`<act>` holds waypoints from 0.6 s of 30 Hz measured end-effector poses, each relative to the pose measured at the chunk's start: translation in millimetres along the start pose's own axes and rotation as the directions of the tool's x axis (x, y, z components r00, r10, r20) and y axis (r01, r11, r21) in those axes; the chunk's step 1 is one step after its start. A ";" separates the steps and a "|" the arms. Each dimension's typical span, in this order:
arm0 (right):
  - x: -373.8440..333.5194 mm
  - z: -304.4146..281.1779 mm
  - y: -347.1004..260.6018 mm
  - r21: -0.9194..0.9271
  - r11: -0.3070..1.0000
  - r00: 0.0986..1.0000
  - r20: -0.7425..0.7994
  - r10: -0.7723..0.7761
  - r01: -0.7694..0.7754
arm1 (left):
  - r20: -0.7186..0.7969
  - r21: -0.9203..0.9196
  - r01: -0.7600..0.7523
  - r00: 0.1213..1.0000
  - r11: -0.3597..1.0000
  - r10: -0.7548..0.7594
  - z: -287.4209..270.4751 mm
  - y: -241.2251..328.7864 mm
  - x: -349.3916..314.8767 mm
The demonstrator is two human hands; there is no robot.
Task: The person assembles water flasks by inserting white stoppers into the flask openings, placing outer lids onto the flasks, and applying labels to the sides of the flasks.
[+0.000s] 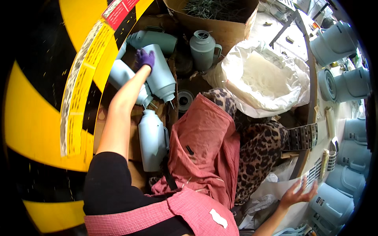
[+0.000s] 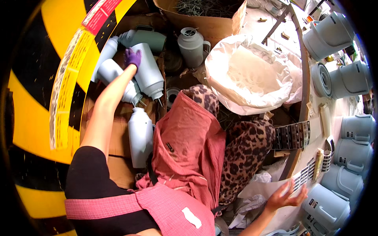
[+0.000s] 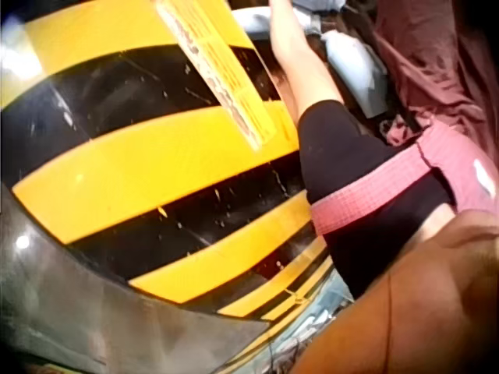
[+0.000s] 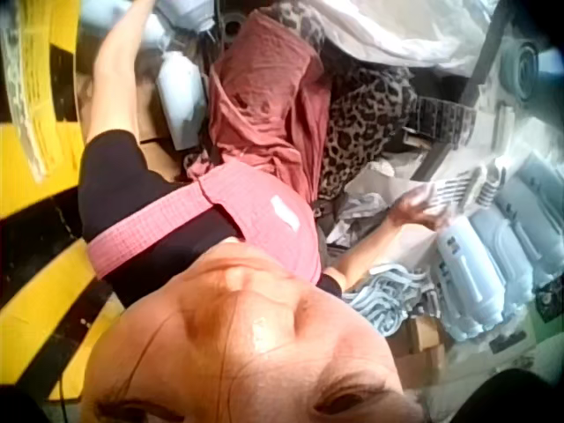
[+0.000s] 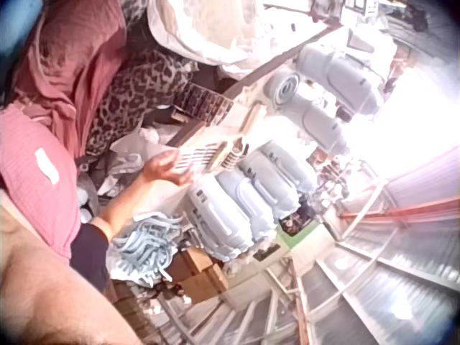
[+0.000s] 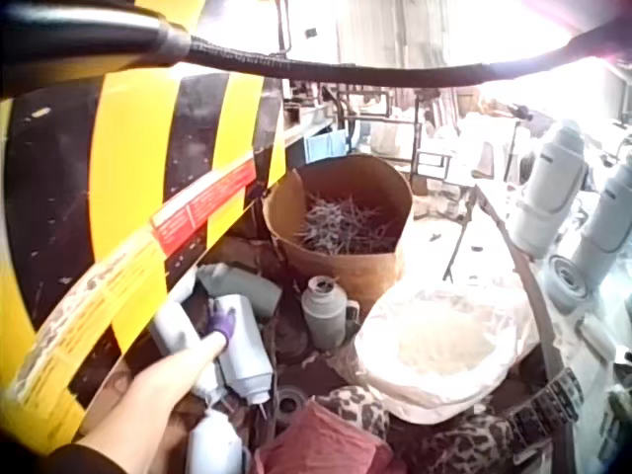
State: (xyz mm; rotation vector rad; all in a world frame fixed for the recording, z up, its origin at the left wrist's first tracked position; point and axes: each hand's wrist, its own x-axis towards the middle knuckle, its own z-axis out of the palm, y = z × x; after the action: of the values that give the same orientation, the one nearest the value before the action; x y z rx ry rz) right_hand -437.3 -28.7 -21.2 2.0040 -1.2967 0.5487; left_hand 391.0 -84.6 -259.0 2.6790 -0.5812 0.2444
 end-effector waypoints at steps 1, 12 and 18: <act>6.2 9.7 -20.4 0.085 0.995 0.999 0.010 -0.045 0.044 | 0.048 0.078 0.043 0.998 0.996 -0.047 -4.7 -16.3 41.5; 75.5 11.0 -176.7 0.770 0.615 0.983 0.177 0.050 -0.170 | -0.239 -0.549 -0.371 0.928 0.749 0.284 -170.1 -105.4 -144.4; 114.8 26.3 -290.2 0.986 0.161 0.988 0.058 -0.140 -0.035 | 0.484 -0.866 0.479 0.727 -0.145 -0.487 -224.2 -266.4 -301.2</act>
State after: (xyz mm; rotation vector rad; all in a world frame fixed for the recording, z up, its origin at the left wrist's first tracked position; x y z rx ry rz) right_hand -126.0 -40.2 -53.7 3.1896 -0.9098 1.5982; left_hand 215.4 338.9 -218.1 1.2340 0.3447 -0.3200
